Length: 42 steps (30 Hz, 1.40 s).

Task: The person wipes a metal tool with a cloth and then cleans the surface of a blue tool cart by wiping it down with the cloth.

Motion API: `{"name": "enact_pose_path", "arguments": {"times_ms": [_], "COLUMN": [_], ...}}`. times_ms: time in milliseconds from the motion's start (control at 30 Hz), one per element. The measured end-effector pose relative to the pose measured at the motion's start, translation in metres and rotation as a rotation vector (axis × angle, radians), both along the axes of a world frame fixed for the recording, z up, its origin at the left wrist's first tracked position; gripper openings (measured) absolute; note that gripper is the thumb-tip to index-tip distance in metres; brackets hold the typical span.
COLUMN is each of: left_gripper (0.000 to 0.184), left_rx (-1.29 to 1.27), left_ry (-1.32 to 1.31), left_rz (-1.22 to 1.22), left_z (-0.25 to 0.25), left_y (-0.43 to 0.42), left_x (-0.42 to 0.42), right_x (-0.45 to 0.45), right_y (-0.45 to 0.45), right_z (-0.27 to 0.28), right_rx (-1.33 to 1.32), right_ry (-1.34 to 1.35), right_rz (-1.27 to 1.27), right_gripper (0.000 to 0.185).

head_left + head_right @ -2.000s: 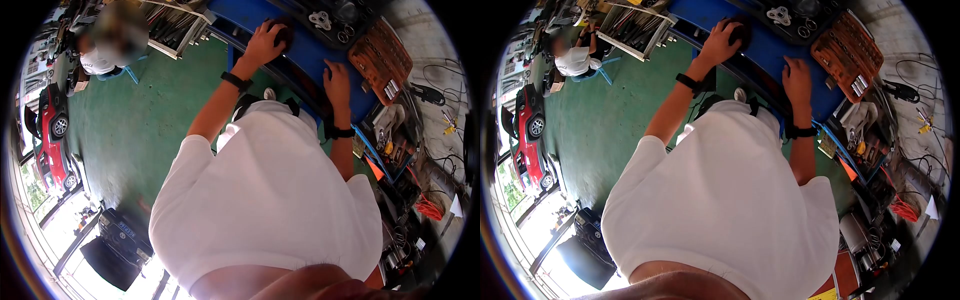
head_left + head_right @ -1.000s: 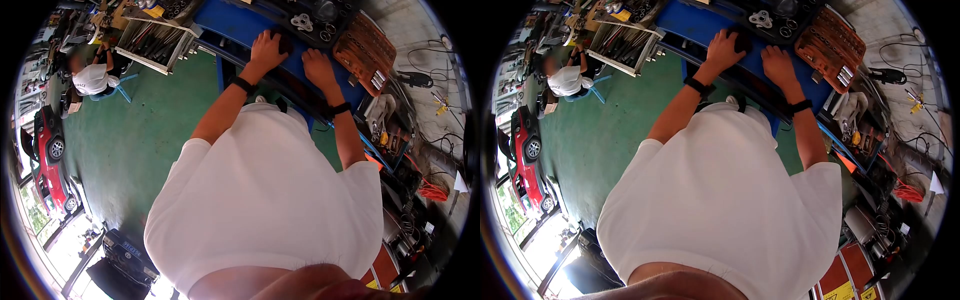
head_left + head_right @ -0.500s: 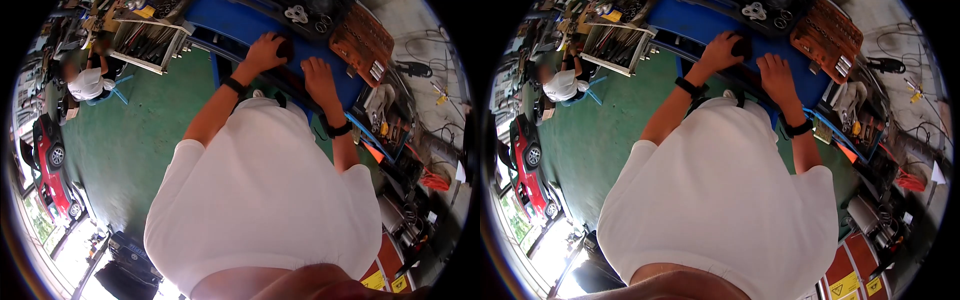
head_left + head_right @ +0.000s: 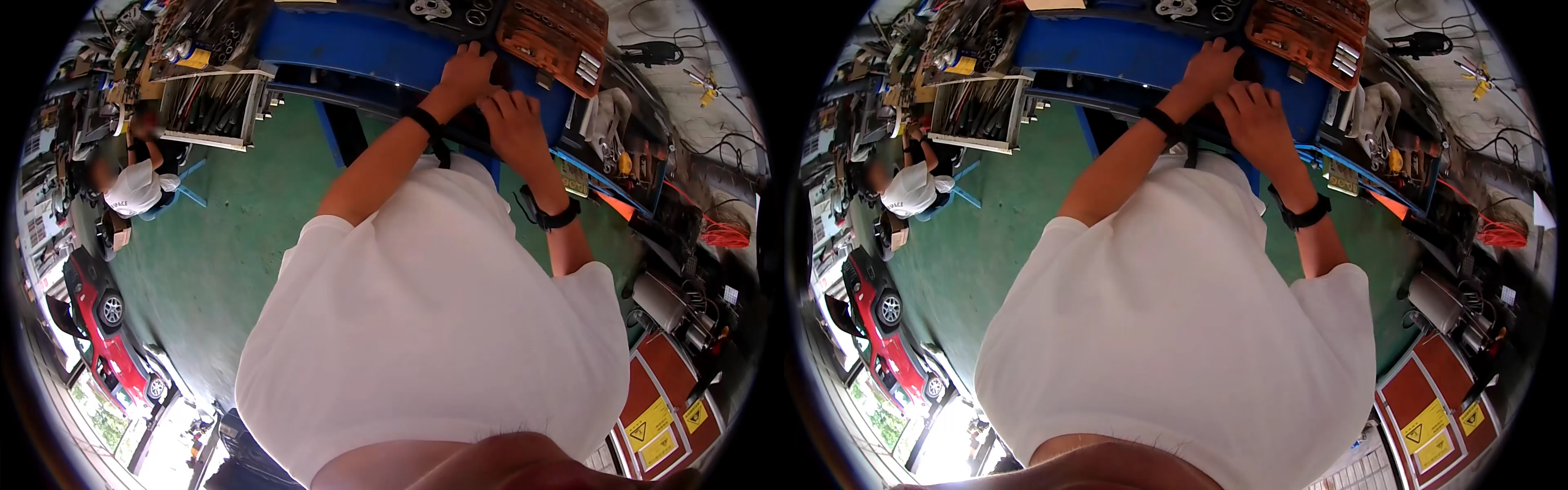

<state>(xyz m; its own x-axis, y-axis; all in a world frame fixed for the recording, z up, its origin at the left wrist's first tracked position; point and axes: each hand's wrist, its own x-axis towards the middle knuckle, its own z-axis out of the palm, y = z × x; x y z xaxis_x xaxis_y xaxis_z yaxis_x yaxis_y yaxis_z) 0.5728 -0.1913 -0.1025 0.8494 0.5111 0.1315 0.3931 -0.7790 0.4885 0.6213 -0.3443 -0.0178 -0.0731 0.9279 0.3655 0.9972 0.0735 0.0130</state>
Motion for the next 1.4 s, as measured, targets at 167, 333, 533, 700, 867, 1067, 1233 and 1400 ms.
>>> {"name": "enact_pose_path", "arguments": {"times_ms": [167, 333, 533, 700, 867, 1067, 1233, 1400], "left_gripper": [0.065, 0.064, 0.069, 0.065, 0.057, 0.056, 0.051, 0.045], "left_rx": [-0.001, -0.155, -0.090, -0.027, -0.032, -0.182, -0.047, 0.008], "left_ry": [0.015, 0.159, 0.283, 0.259, 0.327, 0.287, 0.174, 0.225], "left_rz": [0.030, 0.153, 0.443, 0.416, 0.208, 0.124, 0.084, -0.035], "left_z": [0.003, 0.023, 0.032, 0.017, 0.024, 0.025, 0.007, 0.007], "left_y": [0.004, 0.032, 0.079, 0.085, 0.029, -0.003, -0.008, 0.008], "left_x": [-0.021, -0.067, -0.123, -0.119, -0.054, 0.011, 0.032, 0.022], "right_x": [0.010, 0.021, 0.017, -0.004, -0.018, -0.011, -0.012, -0.016], "right_y": [-0.001, 0.011, 0.026, 0.018, -0.017, -0.043, -0.049, -0.048], "right_z": [0.007, 0.003, -0.008, -0.003, 0.025, 0.021, 0.028, 0.029], "right_rx": [-0.034, 0.007, -0.049, -0.088, -0.243, -0.294, -0.308, -0.307], "right_ry": [-0.118, -0.135, -0.162, -0.097, -0.079, -0.043, -0.005, -0.032], "right_rz": [-0.037, 0.009, 0.089, 0.129, 0.113, 0.026, -0.073, 0.011], "right_gripper": [0.029, 0.028, 0.023, 0.020, 0.020, 0.020, 0.020, 0.017]}}
